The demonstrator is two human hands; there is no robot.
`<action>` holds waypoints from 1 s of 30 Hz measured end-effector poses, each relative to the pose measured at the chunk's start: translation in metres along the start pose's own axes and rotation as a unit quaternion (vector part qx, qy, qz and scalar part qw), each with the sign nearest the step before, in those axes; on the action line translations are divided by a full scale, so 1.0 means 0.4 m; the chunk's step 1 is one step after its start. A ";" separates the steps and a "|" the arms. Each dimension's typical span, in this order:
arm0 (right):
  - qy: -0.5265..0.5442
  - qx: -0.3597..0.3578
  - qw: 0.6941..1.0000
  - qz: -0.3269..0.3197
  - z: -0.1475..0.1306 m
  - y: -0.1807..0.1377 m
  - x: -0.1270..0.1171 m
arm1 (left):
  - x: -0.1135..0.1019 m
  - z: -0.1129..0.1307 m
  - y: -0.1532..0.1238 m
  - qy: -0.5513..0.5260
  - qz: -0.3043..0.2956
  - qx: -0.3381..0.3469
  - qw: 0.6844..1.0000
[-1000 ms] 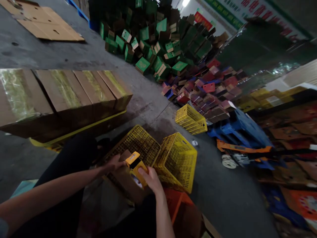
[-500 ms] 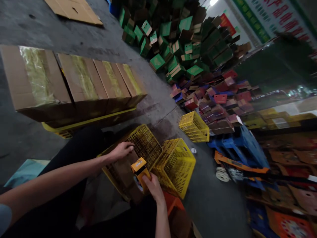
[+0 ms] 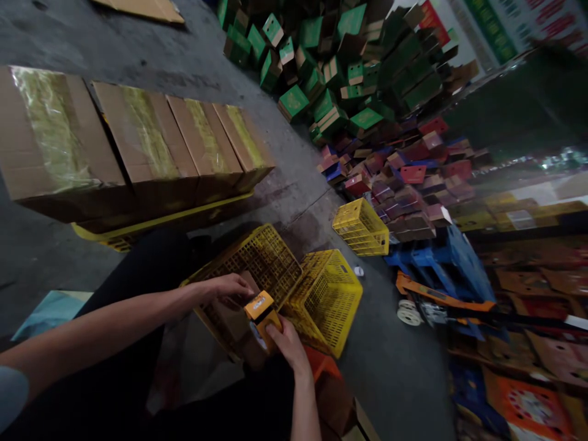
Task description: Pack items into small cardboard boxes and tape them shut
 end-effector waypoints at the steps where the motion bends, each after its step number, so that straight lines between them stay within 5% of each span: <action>1: 0.003 -0.005 1.000 -0.004 -0.002 0.000 0.000 | -0.002 0.000 0.002 0.005 0.001 -0.003 1.000; 17: 0.038 0.011 0.996 -0.075 -0.054 0.016 0.033 | -0.048 -0.013 0.024 0.103 0.052 0.053 0.992; 30: -0.019 0.045 0.998 -0.050 -0.059 0.043 0.024 | -0.062 0.007 0.015 0.207 0.107 0.128 0.964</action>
Point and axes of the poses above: each hand's wrist, its own y-axis towards the middle knuckle, its own x-axis out of the palm, z = x × y, the point moved 4 cm from there along y, towards the middle knuckle, and after that the axes turned 4 degrees about x, right-handed, at the moved point
